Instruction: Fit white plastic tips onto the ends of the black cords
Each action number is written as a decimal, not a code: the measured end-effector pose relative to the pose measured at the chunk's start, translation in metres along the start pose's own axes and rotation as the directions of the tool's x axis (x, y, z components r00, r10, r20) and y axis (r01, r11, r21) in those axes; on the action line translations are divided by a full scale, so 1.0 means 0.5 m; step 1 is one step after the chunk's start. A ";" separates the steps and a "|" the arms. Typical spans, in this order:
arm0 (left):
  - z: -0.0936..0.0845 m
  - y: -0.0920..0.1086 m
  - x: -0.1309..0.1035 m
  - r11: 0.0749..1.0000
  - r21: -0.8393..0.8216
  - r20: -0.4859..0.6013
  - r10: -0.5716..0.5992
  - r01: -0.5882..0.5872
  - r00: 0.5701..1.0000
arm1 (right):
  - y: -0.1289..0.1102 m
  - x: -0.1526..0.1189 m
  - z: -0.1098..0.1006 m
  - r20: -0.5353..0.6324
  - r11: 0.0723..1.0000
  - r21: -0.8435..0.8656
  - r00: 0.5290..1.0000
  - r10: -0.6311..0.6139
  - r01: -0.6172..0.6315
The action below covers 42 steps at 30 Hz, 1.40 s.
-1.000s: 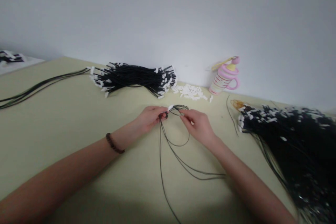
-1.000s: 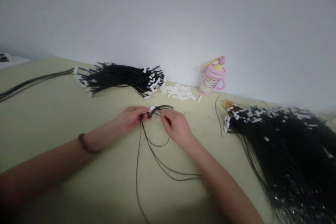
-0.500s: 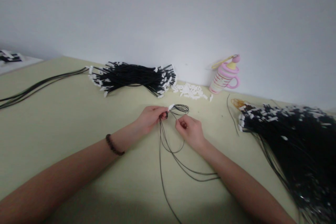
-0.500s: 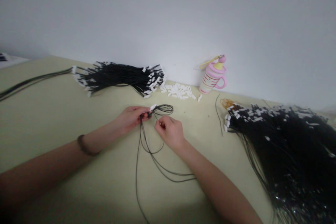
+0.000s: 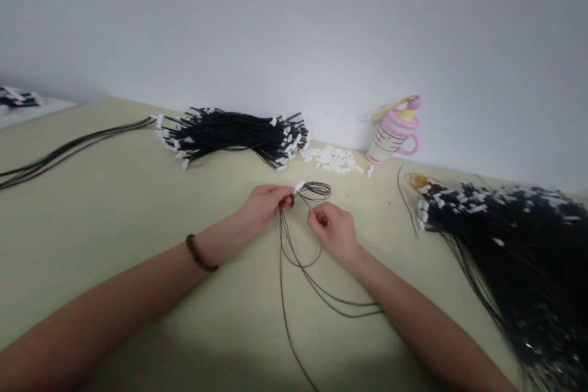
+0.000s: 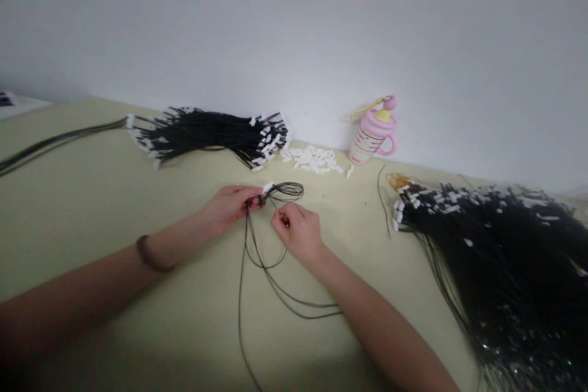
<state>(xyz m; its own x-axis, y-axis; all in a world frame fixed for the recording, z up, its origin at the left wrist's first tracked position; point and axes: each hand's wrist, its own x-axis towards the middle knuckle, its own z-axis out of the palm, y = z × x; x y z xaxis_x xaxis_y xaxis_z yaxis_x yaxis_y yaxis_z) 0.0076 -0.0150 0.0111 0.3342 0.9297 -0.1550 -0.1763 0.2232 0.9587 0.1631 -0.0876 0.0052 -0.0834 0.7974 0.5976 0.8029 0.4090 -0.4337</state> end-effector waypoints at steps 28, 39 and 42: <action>-0.003 0.000 0.000 0.998 0.052 0.011 0.018 -0.019 1.000 | 0.008 -0.004 0.002 0.034 0.991 -0.085 0.994 -0.101 0.103; -0.002 -0.001 0.000 0.993 0.107 0.020 0.041 -0.043 0.999 | 0.009 -0.005 0.000 0.022 0.990 -0.091 0.994 -0.104 0.106; -0.002 -0.001 -0.003 0.987 0.154 0.004 0.053 -0.053 0.999 | 0.013 -0.004 0.003 0.011 0.992 -0.091 0.996 -0.086 0.087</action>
<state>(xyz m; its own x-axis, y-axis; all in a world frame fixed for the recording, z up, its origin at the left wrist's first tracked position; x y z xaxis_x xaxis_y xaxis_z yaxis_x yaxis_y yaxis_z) 0.0063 -0.0164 0.0105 0.3280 0.9390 -0.1033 -0.0489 0.1261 0.9908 0.1676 -0.0861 0.0002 -0.1586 0.7639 0.6255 0.8429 0.4347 -0.3171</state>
